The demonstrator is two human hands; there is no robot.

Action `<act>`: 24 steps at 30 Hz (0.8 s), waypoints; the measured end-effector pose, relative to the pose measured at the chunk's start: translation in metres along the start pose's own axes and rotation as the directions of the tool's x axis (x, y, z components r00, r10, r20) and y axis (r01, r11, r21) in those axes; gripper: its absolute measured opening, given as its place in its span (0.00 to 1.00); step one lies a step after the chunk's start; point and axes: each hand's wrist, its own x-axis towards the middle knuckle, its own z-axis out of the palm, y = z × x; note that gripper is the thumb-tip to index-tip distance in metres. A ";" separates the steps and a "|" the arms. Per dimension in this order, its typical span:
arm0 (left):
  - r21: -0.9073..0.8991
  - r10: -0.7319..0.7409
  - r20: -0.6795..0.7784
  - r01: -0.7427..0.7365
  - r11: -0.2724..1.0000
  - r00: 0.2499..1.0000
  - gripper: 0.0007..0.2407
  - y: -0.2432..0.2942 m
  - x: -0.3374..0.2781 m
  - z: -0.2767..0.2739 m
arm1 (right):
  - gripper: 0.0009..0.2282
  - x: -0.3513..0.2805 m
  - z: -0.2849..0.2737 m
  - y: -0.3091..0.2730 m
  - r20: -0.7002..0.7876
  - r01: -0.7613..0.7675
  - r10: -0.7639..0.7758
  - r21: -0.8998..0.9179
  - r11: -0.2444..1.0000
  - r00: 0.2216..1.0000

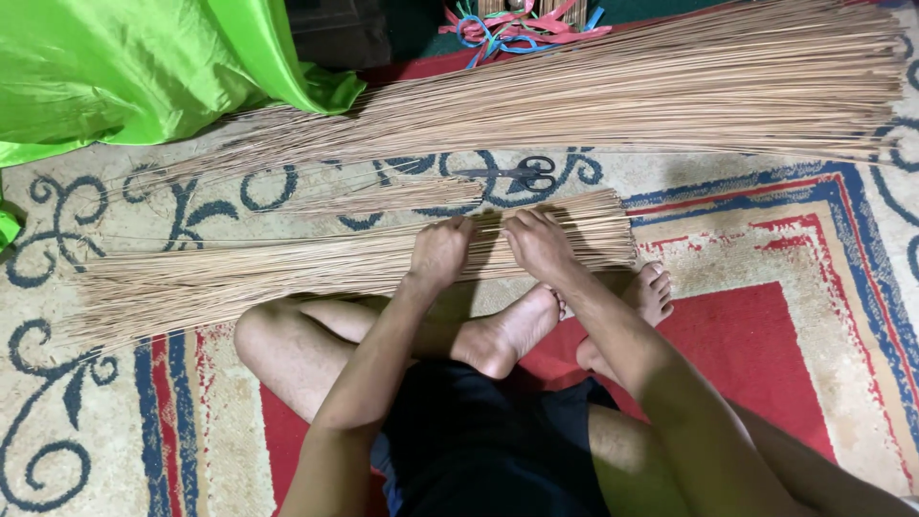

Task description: Aligning and trimming palm leaf ribs to assemble a broom

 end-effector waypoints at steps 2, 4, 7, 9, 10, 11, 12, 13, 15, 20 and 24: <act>0.008 -0.035 0.026 0.035 0.999 0.999 0.07 -0.021 -0.010 0.004 | 0.05 -0.016 -0.001 0.021 0.018 -0.037 0.037 -0.021 0.999 0.999; 0.017 -0.073 0.052 0.072 0.997 0.996 0.07 -0.041 -0.020 0.000 | 0.06 -0.029 -0.006 0.038 0.036 -0.071 0.073 -0.042 0.997 0.997; 0.032 -0.104 0.026 0.103 0.994 0.994 0.06 -0.067 -0.032 -0.012 | 0.05 -0.042 -0.017 0.056 0.021 -0.124 0.127 -0.093 0.988 0.992; 0.075 -0.102 0.003 0.102 0.992 0.995 0.06 -0.082 -0.036 -0.015 | 0.07 -0.051 -0.018 0.066 0.008 -0.151 0.155 -0.178 0.973 0.988; 0.074 -0.101 0.005 0.101 0.992 0.995 0.06 -0.083 -0.036 -0.013 | 0.07 -0.053 -0.016 0.070 0.009 -0.152 0.156 -0.177 0.972 0.988; 0.060 -0.098 0.002 0.097 0.993 0.995 0.06 -0.085 -0.036 -0.012 | 0.07 -0.056 -0.014 0.073 -0.001 -0.159 0.161 -0.172 0.972 0.987; 0.045 -0.094 0.000 0.094 0.995 0.996 0.06 -0.086 -0.036 -0.010 | 0.07 -0.058 -0.013 0.077 -0.011 -0.166 0.167 -0.168 0.972 0.986; 0.045 -0.092 0.002 0.092 0.995 0.996 0.06 -0.083 -0.034 -0.012 | 0.07 -0.059 -0.013 0.085 -0.010 -0.168 0.169 -0.167 0.971 0.986; 0.035 -0.119 0.056 0.117 0.992 0.991 0.07 -0.077 -0.030 -0.015 | 0.05 -0.064 -0.013 0.102 -0.003 -0.164 0.167 -0.187 0.969 0.986; -0.004 -0.116 0.120 0.117 0.993 0.986 0.07 -0.060 -0.012 -0.019 | 0.07 -0.062 -0.055 0.130 0.136 -0.227 0.234 -0.069 0.972 0.963; 0.034 -0.104 0.147 0.100 0.994 0.984 0.05 -0.052 0.000 0.000 | 0.08 -0.070 -0.058 0.155 0.246 -0.333 0.310 0.057 0.941 0.918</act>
